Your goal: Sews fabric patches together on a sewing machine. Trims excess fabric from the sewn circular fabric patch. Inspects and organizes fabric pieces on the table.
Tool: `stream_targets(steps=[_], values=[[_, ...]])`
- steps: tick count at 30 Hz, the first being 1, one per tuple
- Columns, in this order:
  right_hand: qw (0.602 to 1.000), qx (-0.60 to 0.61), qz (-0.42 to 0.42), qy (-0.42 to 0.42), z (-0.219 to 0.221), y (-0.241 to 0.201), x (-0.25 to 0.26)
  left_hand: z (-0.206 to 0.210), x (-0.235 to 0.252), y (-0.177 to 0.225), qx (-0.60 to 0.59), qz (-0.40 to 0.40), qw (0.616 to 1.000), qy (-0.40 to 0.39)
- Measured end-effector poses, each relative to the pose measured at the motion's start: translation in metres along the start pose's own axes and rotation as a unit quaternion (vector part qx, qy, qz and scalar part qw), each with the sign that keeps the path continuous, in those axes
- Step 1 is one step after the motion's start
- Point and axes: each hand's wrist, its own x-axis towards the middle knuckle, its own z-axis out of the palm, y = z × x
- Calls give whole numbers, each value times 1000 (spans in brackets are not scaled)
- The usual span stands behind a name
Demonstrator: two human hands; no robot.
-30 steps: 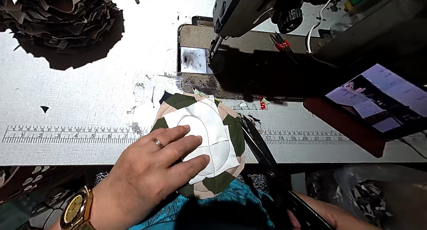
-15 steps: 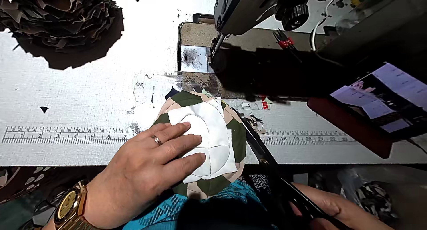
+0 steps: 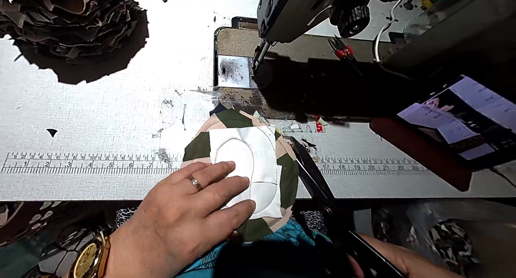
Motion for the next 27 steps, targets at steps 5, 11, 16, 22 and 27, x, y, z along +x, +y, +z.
stream_targets(steps=[5,11,16,22,27], values=[[999,28,-20,11,-1,2,7,0,0,-1,-22,15,1000,-7],[997,45,-24,58,3,0,7,-1,0,-1,-27,7,1000,-5],[993,62,-25,96,10,-3,5,-4,0,-3,1,-1,1000,-6],[1000,-4,9,15,4,0,0,-11,0,-6,30,-21,999,-13],[1000,-7,18,20,4,-1,1,-9,-1,-8,-20,-8,1000,-22]])
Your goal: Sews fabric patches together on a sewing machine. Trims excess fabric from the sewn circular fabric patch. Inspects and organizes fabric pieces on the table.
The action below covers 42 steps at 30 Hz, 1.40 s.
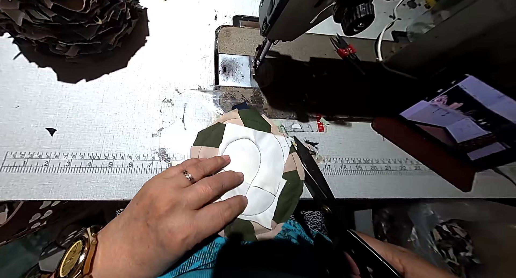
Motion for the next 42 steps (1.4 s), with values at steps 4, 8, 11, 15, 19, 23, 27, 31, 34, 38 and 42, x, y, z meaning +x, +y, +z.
stream_targets(steps=[4,8,11,15,19,23,27,31,34,38,42], values=[[999,30,-14,7,1,1,7,1,0,2,-13,10,1000,-4],[998,41,-37,36,2,3,8,1,0,3,-13,9,1000,1],[996,36,-50,63,6,2,8,-1,1,1,-19,7,1000,-4],[995,19,-42,84,10,-5,5,-3,4,-2,-5,13,1000,-5],[996,25,-38,73,10,-3,5,4,8,8,66,3,998,-20],[999,35,-27,18,7,2,5,13,7,13,69,-4,998,1],[999,25,-29,0,4,2,6,16,6,16,34,4,999,1],[999,38,-25,12,3,2,8,18,5,18,23,2,1000,10],[998,32,-38,45,6,2,8,18,4,17,29,0,999,15],[997,4,-45,68,9,0,6,15,4,15,39,-5,999,20],[995,10,-47,89,13,-2,4,11,5,13,55,-10,998,19]])
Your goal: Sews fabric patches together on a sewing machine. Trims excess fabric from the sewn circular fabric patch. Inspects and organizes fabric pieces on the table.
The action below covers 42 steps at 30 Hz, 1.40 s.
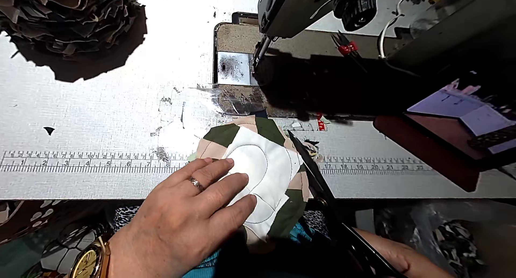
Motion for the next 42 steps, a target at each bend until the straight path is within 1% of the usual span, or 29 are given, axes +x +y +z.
stream_targets(steps=[10,12,16,18,24,30,38,42], values=[[999,31,11,7,2,-2,-3,-13,5,-12,19,1,999,-28],[999,38,22,-12,2,1,-4,-10,7,-9,23,5,999,-32],[996,21,41,-75,0,5,-5,-5,6,-6,21,-1,999,-36],[995,15,46,-83,0,4,-6,-6,6,-6,20,-3,999,-37],[997,26,22,-63,-1,4,0,-6,6,-6,16,1,999,-31],[999,38,4,-18,3,5,0,-8,5,-6,19,-3,999,-35],[1000,-14,6,22,8,-4,-2,-10,6,-8,21,-1,999,-34],[1000,1,15,6,5,-1,-2,-9,6,-7,26,1,999,-30]])
